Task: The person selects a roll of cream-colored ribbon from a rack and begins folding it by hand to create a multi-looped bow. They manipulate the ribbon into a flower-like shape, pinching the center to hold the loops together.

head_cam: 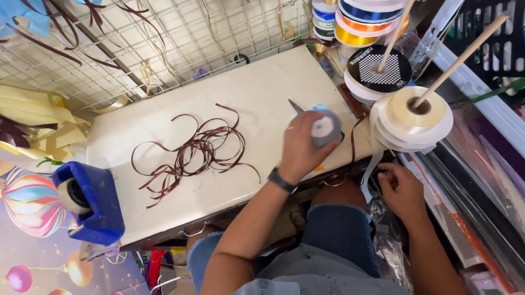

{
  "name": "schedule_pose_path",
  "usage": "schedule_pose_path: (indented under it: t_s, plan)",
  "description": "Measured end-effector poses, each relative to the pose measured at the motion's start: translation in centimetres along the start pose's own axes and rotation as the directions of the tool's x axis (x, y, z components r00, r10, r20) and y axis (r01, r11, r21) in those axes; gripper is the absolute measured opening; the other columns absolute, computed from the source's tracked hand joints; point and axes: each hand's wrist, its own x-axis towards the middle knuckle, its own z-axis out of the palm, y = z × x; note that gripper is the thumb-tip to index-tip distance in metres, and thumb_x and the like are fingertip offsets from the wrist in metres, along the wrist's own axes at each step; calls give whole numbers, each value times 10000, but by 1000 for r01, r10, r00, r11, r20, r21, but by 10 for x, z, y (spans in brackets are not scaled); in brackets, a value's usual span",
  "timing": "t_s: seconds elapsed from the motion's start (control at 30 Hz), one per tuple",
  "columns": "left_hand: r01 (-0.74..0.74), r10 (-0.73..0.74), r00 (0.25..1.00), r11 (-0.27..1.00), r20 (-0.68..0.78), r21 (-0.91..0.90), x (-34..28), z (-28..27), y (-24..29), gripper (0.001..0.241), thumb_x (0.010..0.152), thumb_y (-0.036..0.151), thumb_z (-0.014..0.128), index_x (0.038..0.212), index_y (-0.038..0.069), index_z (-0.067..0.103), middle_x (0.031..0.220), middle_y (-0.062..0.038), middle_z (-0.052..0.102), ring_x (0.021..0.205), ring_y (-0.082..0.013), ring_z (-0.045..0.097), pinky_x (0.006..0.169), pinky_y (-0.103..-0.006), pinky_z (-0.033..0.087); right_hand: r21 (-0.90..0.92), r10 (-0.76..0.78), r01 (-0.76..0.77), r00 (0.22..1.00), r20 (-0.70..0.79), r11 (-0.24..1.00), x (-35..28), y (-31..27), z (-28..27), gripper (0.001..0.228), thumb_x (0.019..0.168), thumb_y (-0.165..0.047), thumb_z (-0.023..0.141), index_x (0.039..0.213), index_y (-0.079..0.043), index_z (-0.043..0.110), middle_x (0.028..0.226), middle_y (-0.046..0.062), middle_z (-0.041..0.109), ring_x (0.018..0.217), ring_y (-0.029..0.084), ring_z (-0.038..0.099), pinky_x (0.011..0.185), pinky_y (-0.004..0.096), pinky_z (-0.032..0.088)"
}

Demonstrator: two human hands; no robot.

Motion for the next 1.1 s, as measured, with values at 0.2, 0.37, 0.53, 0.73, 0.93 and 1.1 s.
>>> schedule_pose_path:
  t_s: [0.2, 0.37, 0.53, 0.73, 0.93, 1.1]
  plan:
    - [10, -26, 996, 985, 90, 171, 0, 68, -20, 650, 786, 296, 866, 1345, 158, 564, 1496, -192, 492, 1342, -469, 573, 1044, -615, 508, -45, 42, -40, 998, 52, 998, -13, 34, -5, 163, 1018, -243, 679, 1126, -260, 799, 839, 40, 727, 921, 286, 726, 831, 415, 581]
    - [-75, 69, 994, 995, 82, 70, -19, 21, -1, 469, 830, 218, 853, 1228, 69, 654, 1415, -236, 551, 1321, -496, 568, 1065, -586, 496, 1, 137, -139, 976, 171, 990, -18, 28, -6, 232, 881, -283, 804, 1112, -264, 823, 908, 67, 776, 970, 304, 731, 858, 425, 591]
    - [34, -46, 995, 991, 93, 127, -50, -46, -17, 419, 879, 248, 819, 1246, 117, 665, 1412, -210, 554, 1339, -519, 534, 1092, -599, 462, 150, 134, -173, 962, 239, 973, -7, 6, 3, 238, 906, -148, 787, 1135, -201, 822, 930, 91, 794, 944, 302, 743, 829, 416, 591]
    - [139, -137, 990, 951, -27, 277, -71, -121, -14, 356, 900, 245, 810, 1210, 122, 685, 1379, -178, 579, 1338, -469, 543, 1127, -563, 444, 175, 36, -76, 975, 218, 982, 0, -14, 17, 138, 939, -173, 780, 1072, -148, 808, 875, 87, 767, 881, 294, 741, 787, 406, 598]
    - [190, -152, 980, 912, -132, 362, -99, -149, -38, 317, 924, 249, 798, 1197, 122, 699, 1332, -145, 599, 1332, -433, 551, 1138, -551, 435, 179, -5, -28, 983, 183, 983, 1, -25, 21, 190, 887, -173, 829, 1032, -94, 735, 791, 104, 649, 837, 321, 714, 758, 452, 586]
    - [115, -44, 986, 885, -164, 452, -115, -140, -58, 296, 934, 276, 786, 1188, 143, 710, 1321, -113, 609, 1361, -421, 526, 1164, -539, 411, 167, -33, 14, 993, 110, 986, 2, -49, 22, 90, 921, -81, 749, 1004, -113, 738, 711, 60, 595, 761, 250, 690, 717, 387, 580]
